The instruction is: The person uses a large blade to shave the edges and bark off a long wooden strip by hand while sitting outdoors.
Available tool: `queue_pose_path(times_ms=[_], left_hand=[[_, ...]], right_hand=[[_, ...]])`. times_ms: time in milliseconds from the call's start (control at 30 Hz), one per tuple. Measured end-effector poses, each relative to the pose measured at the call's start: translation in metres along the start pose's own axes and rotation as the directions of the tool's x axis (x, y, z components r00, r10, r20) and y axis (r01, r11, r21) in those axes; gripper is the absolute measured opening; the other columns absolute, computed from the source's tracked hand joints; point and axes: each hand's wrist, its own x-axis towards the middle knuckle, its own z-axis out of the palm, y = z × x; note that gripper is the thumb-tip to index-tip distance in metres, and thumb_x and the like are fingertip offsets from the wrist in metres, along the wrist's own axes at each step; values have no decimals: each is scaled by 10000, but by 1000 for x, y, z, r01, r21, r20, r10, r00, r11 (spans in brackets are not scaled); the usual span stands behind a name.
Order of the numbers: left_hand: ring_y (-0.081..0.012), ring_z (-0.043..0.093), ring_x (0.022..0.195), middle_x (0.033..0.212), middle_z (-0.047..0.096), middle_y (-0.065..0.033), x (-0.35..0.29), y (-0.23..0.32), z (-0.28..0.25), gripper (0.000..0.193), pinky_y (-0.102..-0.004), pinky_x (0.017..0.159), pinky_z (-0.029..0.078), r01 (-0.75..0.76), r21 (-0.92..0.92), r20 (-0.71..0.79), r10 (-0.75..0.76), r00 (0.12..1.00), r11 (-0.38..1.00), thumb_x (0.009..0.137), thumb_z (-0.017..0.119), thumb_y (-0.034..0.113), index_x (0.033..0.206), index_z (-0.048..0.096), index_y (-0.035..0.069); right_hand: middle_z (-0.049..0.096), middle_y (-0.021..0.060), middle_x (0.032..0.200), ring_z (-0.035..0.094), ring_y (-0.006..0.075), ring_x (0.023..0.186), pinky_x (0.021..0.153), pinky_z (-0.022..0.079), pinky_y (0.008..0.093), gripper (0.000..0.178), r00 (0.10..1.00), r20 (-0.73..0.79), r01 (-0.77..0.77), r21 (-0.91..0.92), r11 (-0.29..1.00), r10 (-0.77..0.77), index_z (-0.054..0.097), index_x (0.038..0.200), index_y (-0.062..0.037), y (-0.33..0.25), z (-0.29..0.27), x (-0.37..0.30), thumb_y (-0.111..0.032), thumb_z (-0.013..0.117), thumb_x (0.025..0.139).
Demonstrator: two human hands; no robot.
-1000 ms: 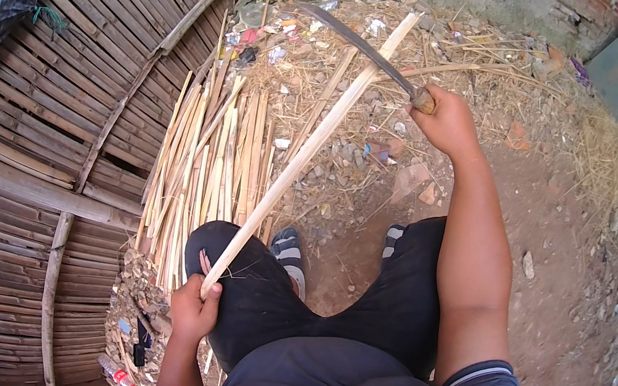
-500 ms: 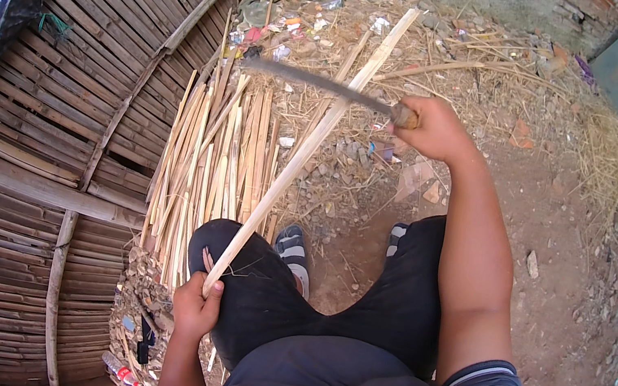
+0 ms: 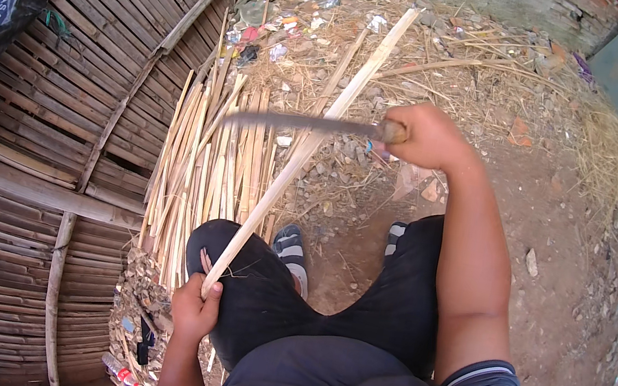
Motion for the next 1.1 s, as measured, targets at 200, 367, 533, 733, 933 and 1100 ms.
queue_pose_path(times_ms=[200,367,533,733,933,1100], left_hand=[[-338,608,560,638,595,-168,7,6,-1,386,-427,563,464,-20,-25,20,20,1000,999,1021,702,381,876,623,31],[-263,564,540,610,558,-135,7,-5,-2,428,-406,545,439,13,-102,61,-6,998,995,1035,689,402,841,595,33],[-264,569,540,610,564,-133,3,-1,0,427,-400,549,445,-2,-69,13,3,1000,998,1030,695,407,844,598,34],[-281,598,543,613,577,-146,3,5,6,430,-406,549,456,14,-75,-25,-16,1000,997,1029,692,412,847,602,33],[-141,481,573,609,527,-66,5,3,7,423,-346,545,406,-38,-85,-29,35,999,996,1058,664,390,855,596,26],[-192,521,573,623,544,-92,-1,-3,4,420,-371,554,427,13,-75,-18,-15,1000,997,1050,670,391,851,593,30]], right_hand=[[746,195,892,729,379,867,781,557,483,295,893,-362,-280,23,960,269,751,1016,-76,38,-8,-1,-279,833,818],[748,171,890,731,371,872,774,558,479,273,998,-68,10,-20,1000,-11,754,1000,-99,0,13,-1,-272,834,806],[755,144,883,733,346,843,750,560,455,234,995,8,103,-105,989,-103,760,970,-118,-15,13,-2,-265,833,804],[755,173,895,730,357,834,770,556,460,292,918,-353,-172,59,983,181,771,1068,-84,38,-4,1,-227,811,816],[713,168,801,718,359,768,697,538,467,211,977,-146,139,-103,985,-153,706,921,-49,-6,19,-9,-193,820,817],[754,156,884,732,383,855,790,577,488,253,977,84,206,-133,969,-196,770,1026,-114,-34,18,-2,-228,804,803]])
